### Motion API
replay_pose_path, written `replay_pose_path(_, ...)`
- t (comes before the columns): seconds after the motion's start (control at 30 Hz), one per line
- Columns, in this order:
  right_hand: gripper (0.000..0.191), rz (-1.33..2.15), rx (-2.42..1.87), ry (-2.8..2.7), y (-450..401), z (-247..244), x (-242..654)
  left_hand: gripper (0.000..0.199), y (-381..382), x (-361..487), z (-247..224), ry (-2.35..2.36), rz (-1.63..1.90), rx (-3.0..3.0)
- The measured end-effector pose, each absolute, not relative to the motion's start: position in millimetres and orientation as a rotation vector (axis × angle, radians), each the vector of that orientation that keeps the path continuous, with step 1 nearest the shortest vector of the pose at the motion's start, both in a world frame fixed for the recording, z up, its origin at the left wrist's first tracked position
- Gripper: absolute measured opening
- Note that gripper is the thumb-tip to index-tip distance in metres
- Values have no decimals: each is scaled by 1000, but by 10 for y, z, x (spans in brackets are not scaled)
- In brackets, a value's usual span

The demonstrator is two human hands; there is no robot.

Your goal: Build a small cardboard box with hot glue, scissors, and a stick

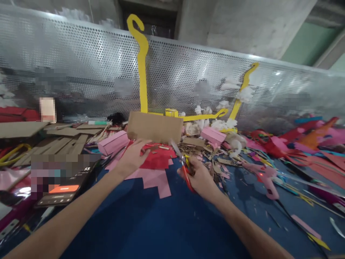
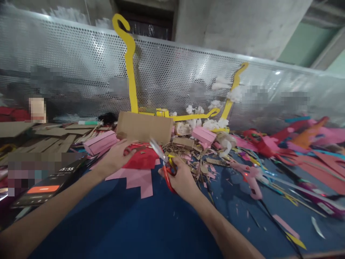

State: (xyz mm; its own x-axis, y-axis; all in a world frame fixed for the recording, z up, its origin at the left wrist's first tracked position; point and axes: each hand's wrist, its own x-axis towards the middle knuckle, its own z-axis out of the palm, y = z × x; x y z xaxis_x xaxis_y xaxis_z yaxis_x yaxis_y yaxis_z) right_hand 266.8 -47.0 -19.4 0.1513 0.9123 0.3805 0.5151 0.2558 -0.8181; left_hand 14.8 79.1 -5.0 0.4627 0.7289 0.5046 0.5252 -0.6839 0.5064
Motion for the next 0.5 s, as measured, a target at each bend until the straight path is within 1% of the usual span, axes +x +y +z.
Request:
replay_pose_path(0.07,34,543,-1328,-1368,-394,-202,2757,35,885,328,-12,1046,990,2544)
replay_pose_path(0.2,43,510,-1258,-1110,-256,-186,3021,28,953,935,-12,830,716,2790)
replay_pose_path(0.33,54,482,-1197,-853,-178,-198,3265,18,952,1509,-33,676,513,2966)
replay_pose_path(0.4,57,466,-1173,-758,-145,-215,3360,14,954,1644,4,647,465,3015)
replay_pose_path(0.5,60,452,-1152,-678,-103,-234,3457,10,961,1598,132,679,484,3025)
